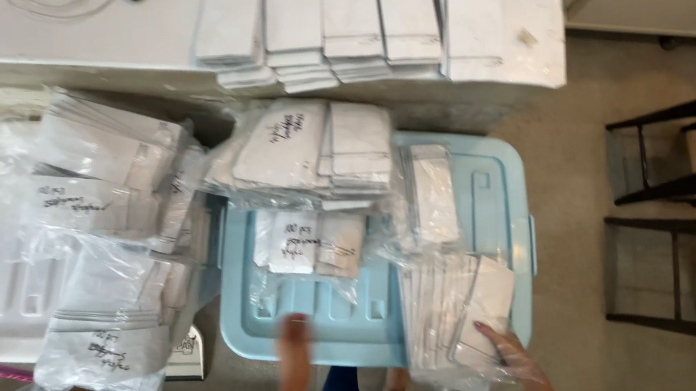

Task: The person organizes stacks of white packets on a table and places them into a large plastic bin.

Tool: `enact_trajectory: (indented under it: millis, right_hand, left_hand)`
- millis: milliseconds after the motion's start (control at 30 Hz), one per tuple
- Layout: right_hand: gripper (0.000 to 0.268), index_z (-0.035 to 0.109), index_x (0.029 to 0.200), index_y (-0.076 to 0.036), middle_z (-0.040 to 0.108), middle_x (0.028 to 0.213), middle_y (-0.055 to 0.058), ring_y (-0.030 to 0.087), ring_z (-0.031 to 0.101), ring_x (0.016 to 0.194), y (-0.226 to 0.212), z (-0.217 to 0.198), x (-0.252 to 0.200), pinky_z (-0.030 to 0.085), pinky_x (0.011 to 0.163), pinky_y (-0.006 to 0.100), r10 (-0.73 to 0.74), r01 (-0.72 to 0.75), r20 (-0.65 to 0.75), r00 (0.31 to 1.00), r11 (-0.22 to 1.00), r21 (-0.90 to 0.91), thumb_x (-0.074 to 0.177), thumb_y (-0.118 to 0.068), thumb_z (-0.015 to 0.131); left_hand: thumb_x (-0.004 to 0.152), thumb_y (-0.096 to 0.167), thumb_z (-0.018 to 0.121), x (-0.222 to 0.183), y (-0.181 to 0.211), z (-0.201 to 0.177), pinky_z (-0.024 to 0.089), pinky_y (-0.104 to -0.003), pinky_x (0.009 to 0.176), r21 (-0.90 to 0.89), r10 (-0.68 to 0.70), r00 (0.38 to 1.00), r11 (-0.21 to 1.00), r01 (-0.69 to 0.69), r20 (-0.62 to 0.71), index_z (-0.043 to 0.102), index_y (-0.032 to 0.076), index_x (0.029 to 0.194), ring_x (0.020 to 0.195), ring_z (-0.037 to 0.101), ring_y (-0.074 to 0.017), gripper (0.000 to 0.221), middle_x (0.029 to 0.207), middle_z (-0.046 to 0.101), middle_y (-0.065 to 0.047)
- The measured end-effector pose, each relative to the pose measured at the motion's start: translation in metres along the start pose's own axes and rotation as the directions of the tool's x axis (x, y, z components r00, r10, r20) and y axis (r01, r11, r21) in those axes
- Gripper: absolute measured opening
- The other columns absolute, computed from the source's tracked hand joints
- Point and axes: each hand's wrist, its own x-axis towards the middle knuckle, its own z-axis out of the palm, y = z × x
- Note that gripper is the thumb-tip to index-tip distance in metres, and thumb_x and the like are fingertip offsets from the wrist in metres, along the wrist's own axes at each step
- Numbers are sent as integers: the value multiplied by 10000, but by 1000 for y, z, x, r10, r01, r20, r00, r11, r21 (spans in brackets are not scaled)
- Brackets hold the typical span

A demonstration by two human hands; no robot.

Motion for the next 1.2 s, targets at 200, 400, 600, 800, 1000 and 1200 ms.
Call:
enact_trajectory:
  millis: [200,400,600,800,1000,1200]
  right_hand:
    - [508,589,1454,-81,523,1569,48,185,423,1478,114,-8,116,229,1284,361,-278,235,287,917,956,176,977,-253,591]
    - [918,520,1501,-55,628,1445,154,338,585,1308,9,9,-39,400,1150,423,20,-45,214,977,993,112,717,-479,742]
    - [873,480,1500,-37,641,1447,149,331,584,1343,38,-8,-25,388,1203,439,-60,47,384,921,998,42,731,-298,803]
    - [603,636,1417,-151,582,1516,47,211,476,1427,120,26,74,302,1233,393,-105,-59,356,929,905,422,850,-335,725]
    - [796,597,1429,-47,580,1532,104,312,532,1400,17,2,-26,442,1129,459,39,0,476,878,997,-82,737,-367,824]
    - [733,644,1319,81,736,1197,250,385,724,1047,31,7,65,525,984,520,-273,104,510,816,937,334,647,-5,923]
  left_hand:
    - [819,660,608,-119,48,138,480,-403,1056,392,-573,592,820,418,567,528,172,1458,1297,593,-260,808,1420,610,-64]
    - [730,629,686,-128,116,145,413,-411,1155,293,-676,436,686,666,594,367,67,1547,1393,505,-305,1041,1528,512,-119]
    - [694,445,834,-157,124,127,240,-482,1249,316,-561,556,819,478,613,57,97,1606,1535,232,-304,1247,1668,198,-122]
    - [743,505,809,-189,132,81,477,-423,1086,285,-163,715,957,-53,679,394,76,1449,1274,597,-274,924,1373,605,-111]
    - [513,369,948,-145,187,71,384,-459,1182,188,-273,689,962,198,671,15,112,1580,1385,504,-296,1440,1555,434,-126]
    - [648,226,980,-100,187,94,497,-486,1054,-168,-119,713,933,318,691,443,102,1429,1156,629,-296,956,1289,639,-157]
